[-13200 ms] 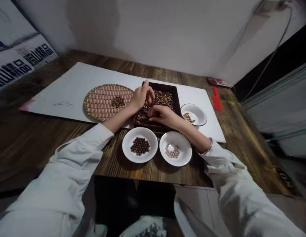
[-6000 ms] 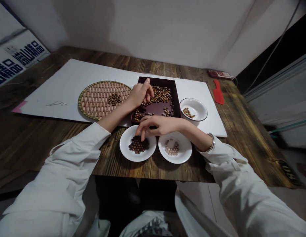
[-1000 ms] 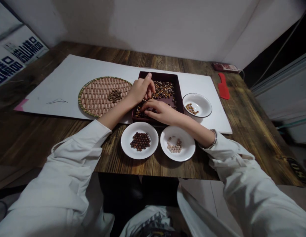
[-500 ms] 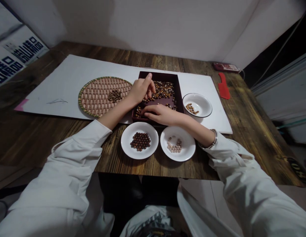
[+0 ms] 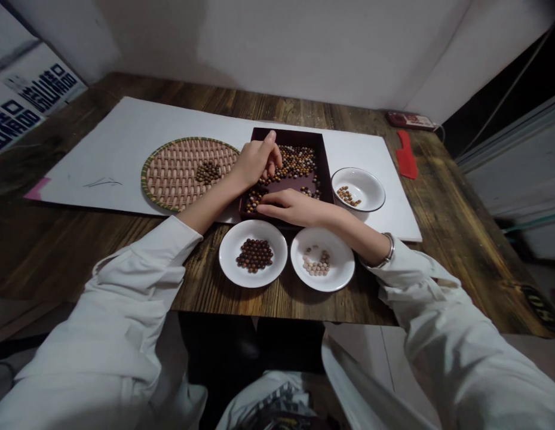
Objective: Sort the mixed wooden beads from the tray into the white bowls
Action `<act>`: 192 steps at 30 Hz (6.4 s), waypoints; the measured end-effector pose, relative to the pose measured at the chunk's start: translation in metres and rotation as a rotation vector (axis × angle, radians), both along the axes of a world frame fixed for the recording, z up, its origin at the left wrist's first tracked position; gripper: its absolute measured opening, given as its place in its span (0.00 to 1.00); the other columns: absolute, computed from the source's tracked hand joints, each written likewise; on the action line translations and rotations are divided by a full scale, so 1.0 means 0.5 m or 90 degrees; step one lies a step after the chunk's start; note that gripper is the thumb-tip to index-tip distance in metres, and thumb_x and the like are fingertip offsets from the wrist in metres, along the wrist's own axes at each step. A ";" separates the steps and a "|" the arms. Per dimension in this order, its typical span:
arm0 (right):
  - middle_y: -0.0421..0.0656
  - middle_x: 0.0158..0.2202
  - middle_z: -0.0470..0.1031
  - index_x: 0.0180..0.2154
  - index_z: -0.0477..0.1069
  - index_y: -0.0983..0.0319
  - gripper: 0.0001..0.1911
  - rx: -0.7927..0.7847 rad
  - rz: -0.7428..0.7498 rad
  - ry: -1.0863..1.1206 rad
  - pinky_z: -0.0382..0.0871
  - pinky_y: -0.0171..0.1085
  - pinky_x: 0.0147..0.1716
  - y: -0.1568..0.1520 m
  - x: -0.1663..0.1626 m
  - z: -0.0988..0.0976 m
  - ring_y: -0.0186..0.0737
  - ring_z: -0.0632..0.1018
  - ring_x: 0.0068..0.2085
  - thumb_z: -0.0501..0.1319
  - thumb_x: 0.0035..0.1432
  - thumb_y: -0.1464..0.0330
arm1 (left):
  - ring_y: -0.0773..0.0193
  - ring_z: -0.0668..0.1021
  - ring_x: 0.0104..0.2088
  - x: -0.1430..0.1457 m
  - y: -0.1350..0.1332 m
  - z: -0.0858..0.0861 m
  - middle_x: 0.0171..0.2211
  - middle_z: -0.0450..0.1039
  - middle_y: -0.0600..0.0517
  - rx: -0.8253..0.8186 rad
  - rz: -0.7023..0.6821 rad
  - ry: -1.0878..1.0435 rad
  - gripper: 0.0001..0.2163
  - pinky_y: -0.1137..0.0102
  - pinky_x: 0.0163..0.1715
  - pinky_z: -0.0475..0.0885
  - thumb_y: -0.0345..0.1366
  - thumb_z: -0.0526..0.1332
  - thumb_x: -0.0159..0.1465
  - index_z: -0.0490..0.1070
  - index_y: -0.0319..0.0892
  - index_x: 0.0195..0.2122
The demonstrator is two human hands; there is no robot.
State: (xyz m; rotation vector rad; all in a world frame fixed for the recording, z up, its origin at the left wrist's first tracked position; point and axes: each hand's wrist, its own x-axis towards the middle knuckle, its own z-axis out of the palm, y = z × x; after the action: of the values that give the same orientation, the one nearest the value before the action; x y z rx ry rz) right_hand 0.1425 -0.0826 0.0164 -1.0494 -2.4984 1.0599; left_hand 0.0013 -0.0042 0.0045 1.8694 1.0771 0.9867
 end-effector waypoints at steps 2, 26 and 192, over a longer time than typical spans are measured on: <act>0.47 0.38 0.78 0.42 0.76 0.68 0.20 -0.010 -0.013 -0.006 0.62 0.36 0.39 -0.002 -0.001 0.003 0.37 0.73 0.36 0.53 0.70 0.59 | 0.73 0.68 0.14 0.000 0.000 0.001 0.13 0.67 0.53 -0.001 -0.002 0.000 0.35 0.77 0.16 0.62 0.61 0.38 0.70 0.73 0.41 0.24; 0.45 0.33 0.75 0.37 0.75 0.67 0.28 -0.041 -0.016 0.029 0.60 0.36 0.37 0.001 0.001 -0.004 0.36 0.70 0.34 0.50 0.68 0.50 | 0.72 0.68 0.14 0.000 -0.005 0.005 0.13 0.68 0.53 -0.015 -0.001 -0.008 0.35 0.77 0.16 0.63 0.61 0.39 0.70 0.73 0.41 0.25; 0.40 0.37 0.77 0.41 0.66 0.58 0.21 -0.219 -0.355 0.609 0.79 0.36 0.43 0.070 0.046 -0.042 0.37 0.81 0.43 0.73 0.52 0.59 | 0.68 0.73 0.26 -0.001 -0.016 0.013 0.24 0.70 0.55 0.076 -0.063 0.042 0.12 0.74 0.26 0.65 0.43 0.55 0.68 0.69 0.42 0.32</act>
State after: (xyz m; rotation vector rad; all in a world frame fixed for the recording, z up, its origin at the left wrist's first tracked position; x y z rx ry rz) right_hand 0.1656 -0.0477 -0.0045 -0.9111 -1.2190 1.3731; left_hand 0.0009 -0.0123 0.0110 2.0442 0.9724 0.9564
